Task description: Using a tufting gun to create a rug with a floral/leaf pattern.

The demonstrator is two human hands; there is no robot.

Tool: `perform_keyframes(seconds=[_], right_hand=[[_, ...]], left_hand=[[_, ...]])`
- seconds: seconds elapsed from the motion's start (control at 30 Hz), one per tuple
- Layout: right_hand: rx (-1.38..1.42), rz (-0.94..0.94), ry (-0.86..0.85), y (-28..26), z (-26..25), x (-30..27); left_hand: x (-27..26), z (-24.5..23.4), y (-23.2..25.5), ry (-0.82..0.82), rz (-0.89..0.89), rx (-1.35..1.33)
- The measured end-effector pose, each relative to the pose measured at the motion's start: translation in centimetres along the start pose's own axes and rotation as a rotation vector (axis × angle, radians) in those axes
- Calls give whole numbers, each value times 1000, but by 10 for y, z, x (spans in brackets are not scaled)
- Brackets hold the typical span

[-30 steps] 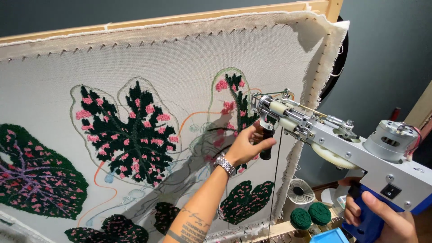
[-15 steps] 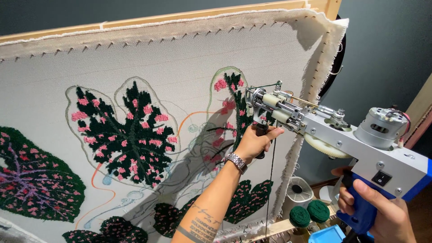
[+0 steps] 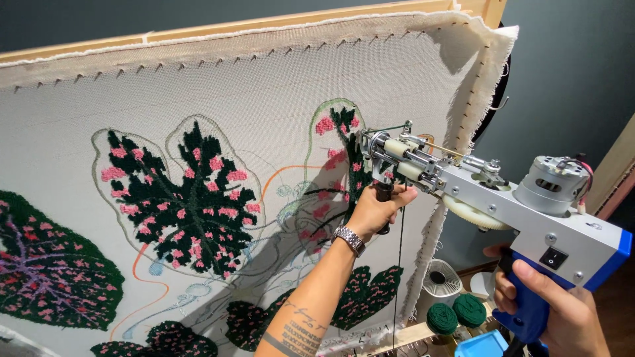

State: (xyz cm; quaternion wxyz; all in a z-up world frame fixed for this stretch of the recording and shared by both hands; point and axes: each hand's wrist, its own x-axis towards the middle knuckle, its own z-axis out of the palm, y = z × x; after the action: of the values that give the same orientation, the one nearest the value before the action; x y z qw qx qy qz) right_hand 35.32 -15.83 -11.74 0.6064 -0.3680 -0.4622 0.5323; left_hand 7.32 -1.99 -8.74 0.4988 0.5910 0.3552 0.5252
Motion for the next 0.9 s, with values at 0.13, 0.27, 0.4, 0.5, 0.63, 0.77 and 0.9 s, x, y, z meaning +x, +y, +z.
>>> perform_keyframes(seconds=[0.13, 0.27, 0.4, 0.5, 0.63, 0.77, 0.9], right_hand=[[-80, -12, 52, -4, 18, 3], [-64, -90, -1, -14, 47, 9], [-199, -203, -8, -26, 80, 10], [-269, -195, 48, -22, 89, 14], [-207, -174, 38, -14, 86, 17], [-215, -138, 65, -12, 85, 19], [-160, -113, 90, -15, 88, 23]], left_hand=[[10, -2, -1, 66, -83, 63], [44, -15, -35, 138, 29, 18], [74, -29, -54, 216, 4, -58], [82, -39, -55, 261, 36, 60], [75, -46, -46, 251, 61, 182], [69, -46, -36, 200, 28, 152], [75, -48, -29, 199, 14, 239]])
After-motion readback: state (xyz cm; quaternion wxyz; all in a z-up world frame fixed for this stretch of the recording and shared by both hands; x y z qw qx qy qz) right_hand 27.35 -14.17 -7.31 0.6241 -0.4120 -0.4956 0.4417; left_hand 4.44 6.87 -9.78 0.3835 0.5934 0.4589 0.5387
